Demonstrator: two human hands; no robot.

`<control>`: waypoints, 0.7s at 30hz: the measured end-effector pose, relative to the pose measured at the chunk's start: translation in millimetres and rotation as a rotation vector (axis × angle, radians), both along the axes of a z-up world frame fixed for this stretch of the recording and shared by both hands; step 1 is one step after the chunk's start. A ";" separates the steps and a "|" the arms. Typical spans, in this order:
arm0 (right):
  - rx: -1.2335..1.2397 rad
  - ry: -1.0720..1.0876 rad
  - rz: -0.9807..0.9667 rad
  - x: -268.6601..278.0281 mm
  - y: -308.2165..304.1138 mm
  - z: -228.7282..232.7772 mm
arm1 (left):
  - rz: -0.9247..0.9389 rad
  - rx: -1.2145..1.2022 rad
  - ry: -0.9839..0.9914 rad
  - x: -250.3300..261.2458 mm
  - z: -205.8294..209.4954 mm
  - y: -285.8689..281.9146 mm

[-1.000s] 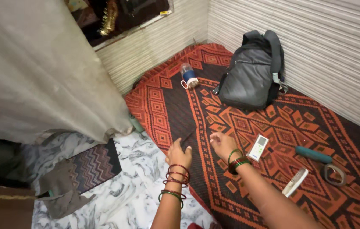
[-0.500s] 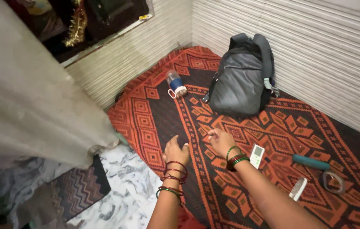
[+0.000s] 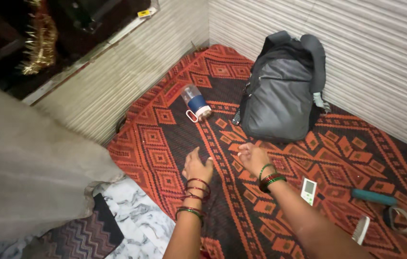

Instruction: The person picks up a packaged item from a bed, walks to a hanging area, and places it among clothes. They then return to the bed, pick up a water bottle, and place it on a kitchen counter. Finally, they return to the bed and pick up a small box.

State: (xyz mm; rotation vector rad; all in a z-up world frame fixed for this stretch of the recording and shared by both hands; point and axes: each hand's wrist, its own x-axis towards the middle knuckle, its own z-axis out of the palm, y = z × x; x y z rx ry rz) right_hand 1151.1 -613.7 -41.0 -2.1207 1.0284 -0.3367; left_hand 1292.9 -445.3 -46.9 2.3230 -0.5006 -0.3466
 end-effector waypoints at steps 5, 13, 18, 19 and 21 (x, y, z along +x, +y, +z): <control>0.017 0.013 -0.031 54.8 -17.5 -15.4 | -0.018 0.027 -0.001 61.6 -20.9 -28.2; -0.029 -0.040 0.031 140.3 -56.7 -42.2 | -0.080 0.023 0.006 145.2 -62.6 -79.3; -0.052 0.038 0.064 184.0 -79.0 -62.8 | -0.161 0.037 -0.035 182.5 -94.0 -107.7; -0.056 0.075 0.074 191.0 -83.2 -65.9 | -0.160 0.048 -0.034 189.8 -100.4 -112.5; -0.061 0.150 0.095 204.0 -92.4 -71.1 | -0.160 0.071 -0.033 203.6 -113.5 -122.4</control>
